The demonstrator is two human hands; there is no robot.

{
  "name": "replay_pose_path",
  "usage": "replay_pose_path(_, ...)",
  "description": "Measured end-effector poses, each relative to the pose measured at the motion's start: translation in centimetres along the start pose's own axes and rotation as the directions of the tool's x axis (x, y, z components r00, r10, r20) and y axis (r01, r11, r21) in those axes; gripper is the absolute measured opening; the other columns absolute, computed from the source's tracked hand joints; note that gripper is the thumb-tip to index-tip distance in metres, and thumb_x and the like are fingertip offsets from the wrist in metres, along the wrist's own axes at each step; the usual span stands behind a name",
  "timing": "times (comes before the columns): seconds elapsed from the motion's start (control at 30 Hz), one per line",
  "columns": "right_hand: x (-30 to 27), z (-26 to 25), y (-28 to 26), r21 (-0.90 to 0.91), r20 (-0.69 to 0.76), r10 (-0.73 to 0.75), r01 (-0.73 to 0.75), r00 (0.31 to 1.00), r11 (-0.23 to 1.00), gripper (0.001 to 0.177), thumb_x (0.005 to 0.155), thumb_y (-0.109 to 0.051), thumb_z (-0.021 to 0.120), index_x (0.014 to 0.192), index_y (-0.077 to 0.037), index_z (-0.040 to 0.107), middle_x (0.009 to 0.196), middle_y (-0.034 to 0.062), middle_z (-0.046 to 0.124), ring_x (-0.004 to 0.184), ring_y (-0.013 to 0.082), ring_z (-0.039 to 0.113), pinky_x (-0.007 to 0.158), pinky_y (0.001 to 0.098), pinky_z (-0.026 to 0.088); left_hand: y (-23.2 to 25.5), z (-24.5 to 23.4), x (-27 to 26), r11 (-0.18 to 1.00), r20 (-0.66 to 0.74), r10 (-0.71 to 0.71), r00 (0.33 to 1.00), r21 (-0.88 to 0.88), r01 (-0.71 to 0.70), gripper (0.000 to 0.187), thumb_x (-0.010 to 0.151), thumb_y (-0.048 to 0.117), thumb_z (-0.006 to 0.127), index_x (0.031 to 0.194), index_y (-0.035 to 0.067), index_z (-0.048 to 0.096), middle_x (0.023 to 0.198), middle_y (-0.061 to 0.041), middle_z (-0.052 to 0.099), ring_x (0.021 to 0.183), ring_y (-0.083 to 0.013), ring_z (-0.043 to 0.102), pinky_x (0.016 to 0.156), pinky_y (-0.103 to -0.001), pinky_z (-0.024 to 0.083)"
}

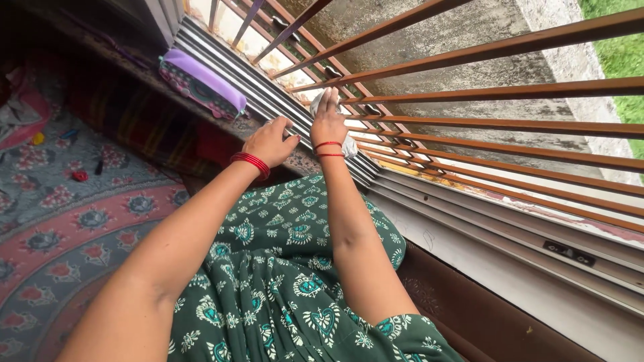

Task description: Cleaning the metal bars and glass surface of a window using a dry cloth.

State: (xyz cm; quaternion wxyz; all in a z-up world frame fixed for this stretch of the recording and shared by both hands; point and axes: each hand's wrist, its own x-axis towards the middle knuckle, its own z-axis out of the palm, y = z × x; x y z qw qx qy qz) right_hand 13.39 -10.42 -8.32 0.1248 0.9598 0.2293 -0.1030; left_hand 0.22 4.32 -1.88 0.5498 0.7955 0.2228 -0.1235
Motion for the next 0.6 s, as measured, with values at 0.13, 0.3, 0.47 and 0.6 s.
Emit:
replay_pose_path(0.13, 0.2, 2.6, 0.2, 0.020, -0.001, 0.008, -0.008, 1.000, 1.000, 0.070, 0.090, -0.013, 0.054, 0.155, -0.002, 0.030, 0.166, 0.0152, 0.032, 0.093, 0.0403, 0.071, 0.073, 0.0472, 0.061, -1.7, 0.3, -0.8, 1.000, 0.014, -0.016, 1.000, 0.023, 0.016, 0.047, 0.090, 0.041, 0.068, 0.123, 0.008, 0.061, 0.112, -0.014, 0.071, 0.108, -0.0347, 0.067, 0.092, -0.048, 0.052)
replay_pose_path(0.3, 1.5, 1.2, 1.9, 0.201, 0.066, 0.017, -0.030, 0.998, 0.979, 0.077, 0.091, -0.016, 0.061, 0.159, 0.001, 0.030, 0.163, 0.0171, 0.036, 0.105, 0.0425, 0.070, 0.086, 0.0495, 0.059, -2.5, 0.4, -1.1, 0.999, 0.012, -0.041, 0.999, -0.002, 0.041, 0.046, 0.091, 0.042, 0.069, 0.122, 0.008, 0.063, 0.111, -0.014, 0.071, 0.107, -0.0344, 0.068, 0.093, -0.047, 0.052)
replay_pose_path(0.47, 1.9, 2.0, 1.5, 0.308, 0.008, -0.125, 0.116, 0.992, 0.944, 0.085, 0.081, -0.015, 0.069, 0.152, 0.008, 0.028, 0.161, 0.0284, 0.026, 0.100, 0.0482, 0.065, 0.083, 0.0525, 0.056, -3.0, 0.5, -1.3, 0.998, 0.018, -0.064, 0.998, -0.011, 0.064, 0.046, 0.091, 0.040, 0.068, 0.123, 0.008, 0.062, 0.112, -0.012, 0.073, 0.108, -0.0345, 0.068, 0.093, -0.047, 0.051)
replay_pose_path(0.6, -1.4, 0.6, -1.5, 0.155, 0.048, -0.045, 0.037, 0.998, 0.987, 0.075, 0.084, -0.012, 0.065, 0.152, 0.000, 0.034, 0.168, 0.0201, 0.027, 0.105, 0.0440, 0.066, 0.082, 0.0505, 0.057, -3.2, -0.2, -1.7, 0.997, 0.018, -0.070, 0.997, -0.034, 0.071, 0.046, 0.090, 0.040, 0.068, 0.124, 0.009, 0.062, 0.110, -0.012, 0.074, 0.108, -0.0338, 0.068, 0.093, -0.047, 0.052)
